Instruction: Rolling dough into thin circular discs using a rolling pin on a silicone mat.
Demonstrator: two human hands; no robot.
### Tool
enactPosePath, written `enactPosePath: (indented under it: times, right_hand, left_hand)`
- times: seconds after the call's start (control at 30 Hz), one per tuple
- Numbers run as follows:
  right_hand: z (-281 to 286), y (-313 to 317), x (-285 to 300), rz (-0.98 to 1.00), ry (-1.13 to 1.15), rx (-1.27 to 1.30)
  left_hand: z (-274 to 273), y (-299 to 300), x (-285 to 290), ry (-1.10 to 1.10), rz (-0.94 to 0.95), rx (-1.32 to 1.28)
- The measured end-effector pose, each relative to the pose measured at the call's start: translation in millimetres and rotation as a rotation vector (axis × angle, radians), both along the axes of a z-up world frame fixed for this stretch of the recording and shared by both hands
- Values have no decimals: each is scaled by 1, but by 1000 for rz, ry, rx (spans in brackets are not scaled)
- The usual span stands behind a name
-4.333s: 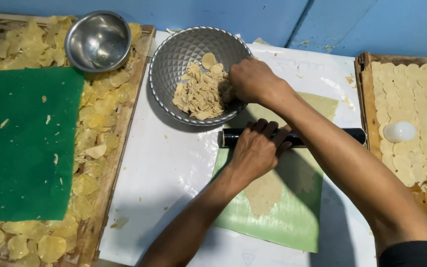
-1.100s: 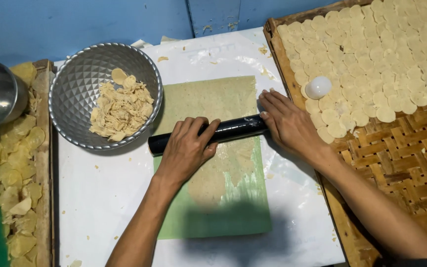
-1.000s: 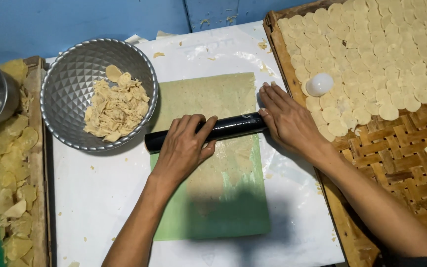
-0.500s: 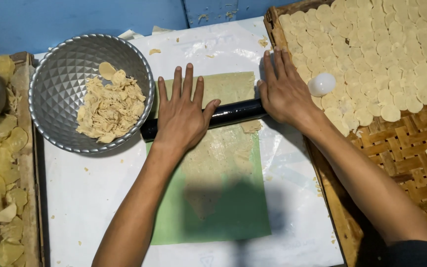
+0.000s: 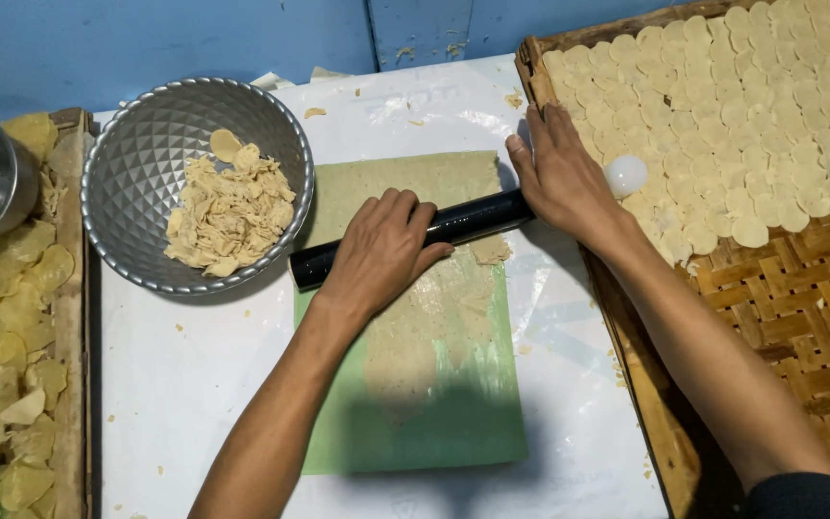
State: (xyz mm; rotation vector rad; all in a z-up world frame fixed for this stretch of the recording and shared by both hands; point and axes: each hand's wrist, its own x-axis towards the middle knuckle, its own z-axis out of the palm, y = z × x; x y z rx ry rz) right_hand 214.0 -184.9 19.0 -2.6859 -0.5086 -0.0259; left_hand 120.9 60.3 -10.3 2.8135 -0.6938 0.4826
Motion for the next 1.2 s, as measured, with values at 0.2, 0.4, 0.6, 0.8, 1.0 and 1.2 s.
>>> enactPosePath:
  times: [0.2, 0.4, 0.6, 0.8, 1.0, 1.2]
  right_hand:
    - [28, -8, 4, 99, -46, -54]
    - [-2, -8, -11, 203, -125, 23]
    - [-28, -21, -28, 376, -437, -28]
    - [-33, -21, -26, 343, -441, -35]
    - [-4, -17, -44, 412, -320, 30]
    - [-32, -29, -21, 323, -354, 50]
  left_hand:
    - [39, -22, 3, -26, 18, 2]
    - [15, -24, -39, 92, 25, -10]
    - [6, 26, -62, 254, 543, -460]
    - [34, 53, -69, 197, 719, -850]
    - [49, 56, -68, 226, 704, -741]
    - [-12, 0, -59, -74, 75, 71]
